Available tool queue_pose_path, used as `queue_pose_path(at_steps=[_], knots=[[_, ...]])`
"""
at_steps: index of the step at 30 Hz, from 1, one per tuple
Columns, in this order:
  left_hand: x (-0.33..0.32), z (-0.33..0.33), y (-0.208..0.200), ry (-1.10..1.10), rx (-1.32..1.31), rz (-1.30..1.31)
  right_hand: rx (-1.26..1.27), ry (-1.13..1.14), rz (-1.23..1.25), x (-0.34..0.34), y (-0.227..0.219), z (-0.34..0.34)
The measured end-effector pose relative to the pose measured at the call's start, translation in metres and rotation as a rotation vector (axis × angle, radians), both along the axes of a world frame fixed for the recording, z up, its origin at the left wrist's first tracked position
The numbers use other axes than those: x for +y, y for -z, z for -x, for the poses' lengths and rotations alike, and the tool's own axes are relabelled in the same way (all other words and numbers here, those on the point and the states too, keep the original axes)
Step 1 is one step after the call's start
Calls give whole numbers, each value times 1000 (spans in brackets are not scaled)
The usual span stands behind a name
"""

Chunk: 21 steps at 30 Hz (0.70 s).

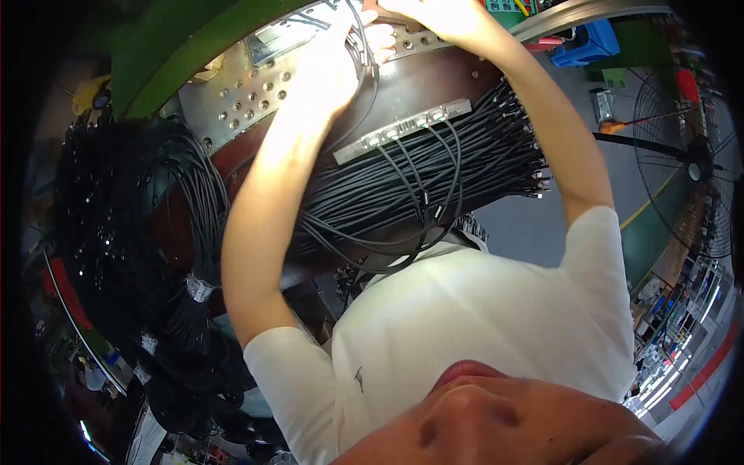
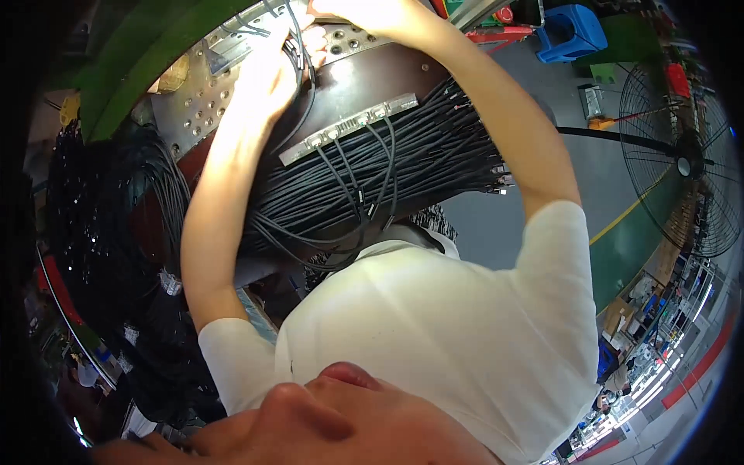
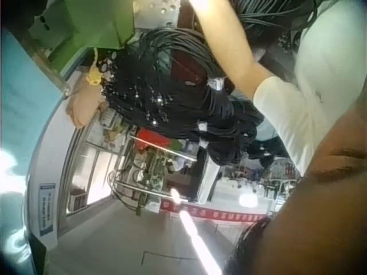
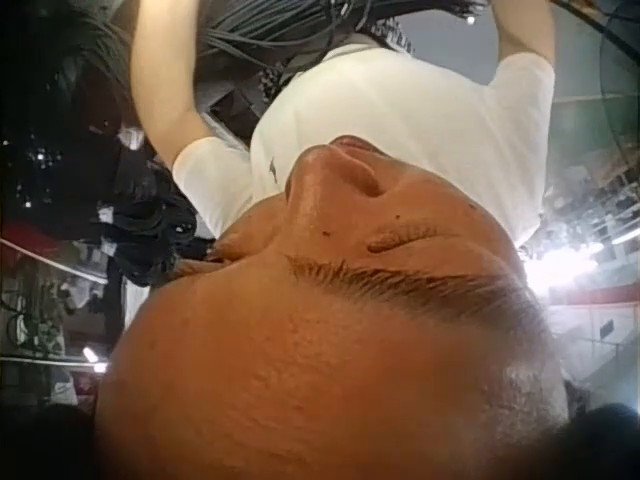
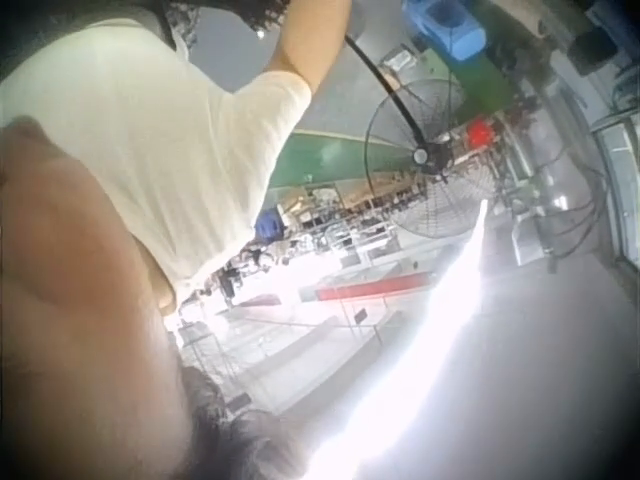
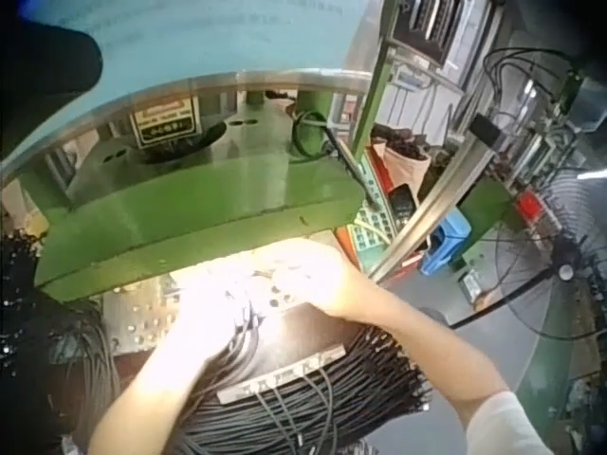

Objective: Sorting, plugging, and testing electrical cable harnesses into a test jig in a factory setting.

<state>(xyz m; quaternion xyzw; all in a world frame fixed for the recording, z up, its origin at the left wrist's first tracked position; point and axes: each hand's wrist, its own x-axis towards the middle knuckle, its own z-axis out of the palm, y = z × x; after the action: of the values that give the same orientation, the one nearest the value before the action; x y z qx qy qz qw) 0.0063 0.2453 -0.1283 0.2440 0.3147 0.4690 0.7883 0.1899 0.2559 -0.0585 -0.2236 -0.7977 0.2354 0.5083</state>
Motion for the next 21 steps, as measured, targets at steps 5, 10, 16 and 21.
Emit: queue_pose_path(at_steps=[5,10,16,21], knots=[[-10,-3,-12,0,-120,122,-207,103,583,29,-3,5],[-14,6,-23,-52,-118,51,-299,170,461,25,-1,15],[-89,24,-79,-35,23,246,-421,224,319,22,18,32],[-115,129,-101,-157,-187,167,-328,125,445,26,44,-5]])
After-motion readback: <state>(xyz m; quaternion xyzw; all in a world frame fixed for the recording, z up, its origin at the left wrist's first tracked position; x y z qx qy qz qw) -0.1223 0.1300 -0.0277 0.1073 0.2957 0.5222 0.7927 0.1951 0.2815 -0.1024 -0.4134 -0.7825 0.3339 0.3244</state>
